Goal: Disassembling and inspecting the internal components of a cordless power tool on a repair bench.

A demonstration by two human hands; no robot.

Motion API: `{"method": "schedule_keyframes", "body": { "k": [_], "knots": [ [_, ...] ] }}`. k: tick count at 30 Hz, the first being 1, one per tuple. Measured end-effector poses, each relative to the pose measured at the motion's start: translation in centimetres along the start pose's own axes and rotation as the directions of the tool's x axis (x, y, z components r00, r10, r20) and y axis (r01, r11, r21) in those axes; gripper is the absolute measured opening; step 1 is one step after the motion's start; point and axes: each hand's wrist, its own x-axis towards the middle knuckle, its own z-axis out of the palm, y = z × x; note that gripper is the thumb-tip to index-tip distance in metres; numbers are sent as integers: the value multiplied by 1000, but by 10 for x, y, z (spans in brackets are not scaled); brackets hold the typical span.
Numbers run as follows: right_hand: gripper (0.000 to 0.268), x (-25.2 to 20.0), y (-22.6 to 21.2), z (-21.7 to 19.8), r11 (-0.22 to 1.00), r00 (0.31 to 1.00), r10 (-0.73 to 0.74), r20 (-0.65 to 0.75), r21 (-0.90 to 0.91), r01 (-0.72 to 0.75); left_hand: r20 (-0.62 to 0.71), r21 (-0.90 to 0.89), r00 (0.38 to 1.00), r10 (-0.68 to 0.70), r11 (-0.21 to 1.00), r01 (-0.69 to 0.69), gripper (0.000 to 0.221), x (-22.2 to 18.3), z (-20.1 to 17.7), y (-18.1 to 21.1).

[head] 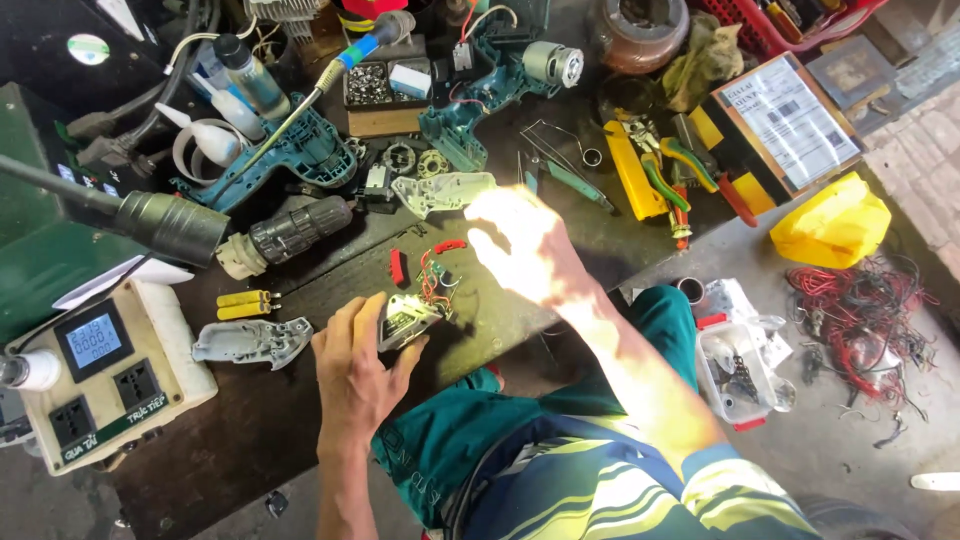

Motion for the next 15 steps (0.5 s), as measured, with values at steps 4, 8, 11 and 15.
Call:
{"method": "schedule_keyframes", "body": {
  "k": [4,8,11,15],
  "knots": [
    [18,3,52,38,898,987,-116,107,-414,150,-36,-59,999,22,998,-24,63,-13,8,-5],
    [15,9,44,51,873,994,-48,99,-479,90,25,-92,999,19,996,-17,63,-37,-5,-18],
    [15,7,44,54,867,995,-34,91,-493,74,81,-163,997,3,987,11,72,-47,-16,-25],
    [22,-4,18,31,926,997,-62,37,-372,72,25,-277,1000,-15,960,21,58,-40,-27,-20]
  ]
}}
